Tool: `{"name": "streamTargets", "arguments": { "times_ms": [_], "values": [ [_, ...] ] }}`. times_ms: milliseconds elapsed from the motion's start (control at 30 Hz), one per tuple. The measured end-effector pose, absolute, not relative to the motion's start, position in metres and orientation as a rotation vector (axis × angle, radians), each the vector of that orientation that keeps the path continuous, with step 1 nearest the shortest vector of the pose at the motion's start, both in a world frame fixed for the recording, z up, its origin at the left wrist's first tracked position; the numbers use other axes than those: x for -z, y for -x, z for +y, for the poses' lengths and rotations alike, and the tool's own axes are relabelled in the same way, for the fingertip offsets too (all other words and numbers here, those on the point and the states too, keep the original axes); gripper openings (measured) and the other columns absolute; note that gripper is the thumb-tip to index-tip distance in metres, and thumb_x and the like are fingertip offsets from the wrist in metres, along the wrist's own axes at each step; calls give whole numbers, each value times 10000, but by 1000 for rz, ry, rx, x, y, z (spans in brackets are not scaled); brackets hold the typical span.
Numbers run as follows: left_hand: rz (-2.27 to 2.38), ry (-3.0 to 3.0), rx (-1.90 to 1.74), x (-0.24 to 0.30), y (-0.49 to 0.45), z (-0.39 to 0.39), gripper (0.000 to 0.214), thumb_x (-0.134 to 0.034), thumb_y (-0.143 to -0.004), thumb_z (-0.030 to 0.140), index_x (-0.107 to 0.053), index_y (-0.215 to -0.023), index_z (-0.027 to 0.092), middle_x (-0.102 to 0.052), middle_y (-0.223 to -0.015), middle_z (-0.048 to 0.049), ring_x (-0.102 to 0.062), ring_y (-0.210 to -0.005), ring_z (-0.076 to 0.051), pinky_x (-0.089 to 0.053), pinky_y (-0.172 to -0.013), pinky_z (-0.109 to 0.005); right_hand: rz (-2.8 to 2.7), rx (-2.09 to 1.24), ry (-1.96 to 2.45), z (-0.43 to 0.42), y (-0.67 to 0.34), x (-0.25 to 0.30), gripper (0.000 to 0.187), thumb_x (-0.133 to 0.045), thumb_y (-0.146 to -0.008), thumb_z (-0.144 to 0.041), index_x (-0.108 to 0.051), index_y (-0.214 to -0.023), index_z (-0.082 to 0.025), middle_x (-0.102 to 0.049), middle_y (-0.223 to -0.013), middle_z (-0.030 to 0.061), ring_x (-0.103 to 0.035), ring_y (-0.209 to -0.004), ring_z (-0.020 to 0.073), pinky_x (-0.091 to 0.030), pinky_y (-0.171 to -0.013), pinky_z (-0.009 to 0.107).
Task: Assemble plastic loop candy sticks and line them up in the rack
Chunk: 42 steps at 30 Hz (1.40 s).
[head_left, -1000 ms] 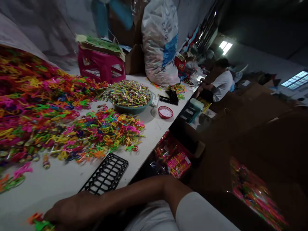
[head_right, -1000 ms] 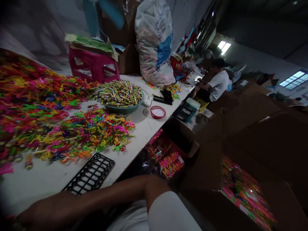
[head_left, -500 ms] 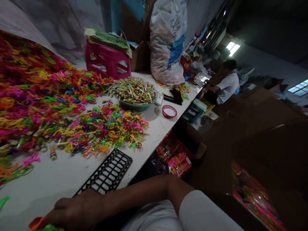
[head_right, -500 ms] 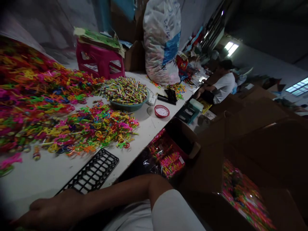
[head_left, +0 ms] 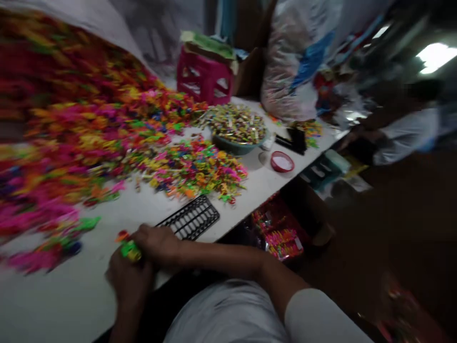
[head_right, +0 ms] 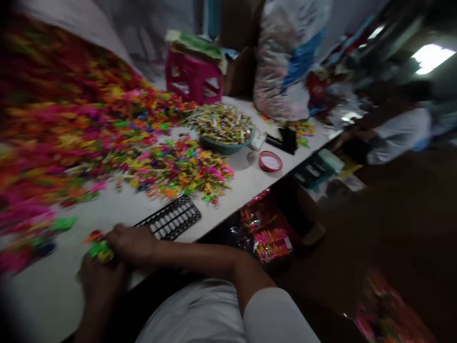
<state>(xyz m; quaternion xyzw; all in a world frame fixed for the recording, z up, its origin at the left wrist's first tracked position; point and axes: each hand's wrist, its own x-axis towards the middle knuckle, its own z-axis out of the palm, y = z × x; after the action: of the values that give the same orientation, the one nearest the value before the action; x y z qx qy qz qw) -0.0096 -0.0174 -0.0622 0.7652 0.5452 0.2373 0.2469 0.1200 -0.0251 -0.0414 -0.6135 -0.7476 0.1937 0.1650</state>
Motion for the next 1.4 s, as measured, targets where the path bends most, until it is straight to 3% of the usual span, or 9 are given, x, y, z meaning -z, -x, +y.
{"name": "streamTargets", "arguments": {
  "times_ms": [267,433,533,733,900,1033,1133,1233,1400],
  "values": [
    [1654,-2067,-734,71,-9,-38,469,-536,-829,290,-479,-1263,121,-509,-1262,-194,-461,-1208,-360,-374,-1005,-568,-1992,-620,1718,-25,-145,23,179,-492,-909,-141,-592,-1054,-172,-615,-1014,72,-598,-926,179,-480,-797,277],
    [1357,-1830,-941,63,12,-39,426,-524,-863,299,-502,-1272,186,-545,-1231,-133,-538,-1151,-265,-436,-1013,-478,-1684,-107,1932,-28,-224,-8,360,-414,-870,-41,-655,-1088,-196,-604,-1052,99,-567,-933,206,-445,-785,302],
    [1268,-1535,-1057,47,18,-33,378,-503,-905,335,-514,-1262,211,-563,-1240,-104,-582,-1095,-205,-470,-991,-405,-1903,21,1895,-15,-268,-9,382,-444,-846,-43,-692,-1083,-211,-597,-1072,100,-530,-978,227,-424,-807,326],
    [1068,-1443,-1008,27,-8,-20,608,-634,-839,410,-390,-1363,223,-504,-1352,-131,-507,-1241,-232,-390,-1078,-432,-2113,-21,1820,11,-283,10,272,-560,-820,-141,-724,-1031,-192,-613,-995,107,-514,-918,227,-414,-794,338],
    [1145,-1376,-1009,32,-22,-23,481,-530,-907,412,-418,-1329,213,-569,-1199,-104,-545,-1166,-214,-373,-1076,-429,-1958,-128,1743,7,-278,12,177,-557,-858,-248,-703,-948,-205,-611,-971,77,-539,-922,214,-448,-782,328],
    [1144,-1398,-1075,34,-27,-24,583,-510,-922,374,-272,-1442,260,-529,-1188,-86,-517,-1133,-190,-343,-1093,-423,-1820,-229,1655,-10,-267,8,137,-574,-870,-279,-660,-935,-195,-610,-979,89,-571,-908,207,-472,-773,326],
    [1162,-1486,-1070,31,-28,-22,443,-511,-919,363,-422,-1339,253,-489,-1266,-92,-482,-1176,-207,-318,-1112,-429,-1797,-389,1632,-30,-246,6,111,-576,-871,-277,-622,-910,-184,-622,-893,75,-576,-827,196,-472,-753,323],
    [1088,-1438,-1097,29,-30,-23,365,-504,-925,373,-443,-1260,241,-495,-1263,-95,-542,-1124,-198,-384,-1065,-412,-1671,-538,1670,-46,-224,10,115,-584,-856,-299,-601,-875,-186,-628,-876,56,-567,-728,167,-472,-711,304],
    [962,-1323,-1082,34,-30,-27,440,-543,-910,420,-368,-1281,262,-526,-1209,-82,-577,-1097,-178,-433,-1024,-387,-1427,-770,1642,-56,-203,23,149,-556,-829,-308,-593,-921,-196,-636,-845,18,-569,-668,140,-478,-658,269]
  ]
}}
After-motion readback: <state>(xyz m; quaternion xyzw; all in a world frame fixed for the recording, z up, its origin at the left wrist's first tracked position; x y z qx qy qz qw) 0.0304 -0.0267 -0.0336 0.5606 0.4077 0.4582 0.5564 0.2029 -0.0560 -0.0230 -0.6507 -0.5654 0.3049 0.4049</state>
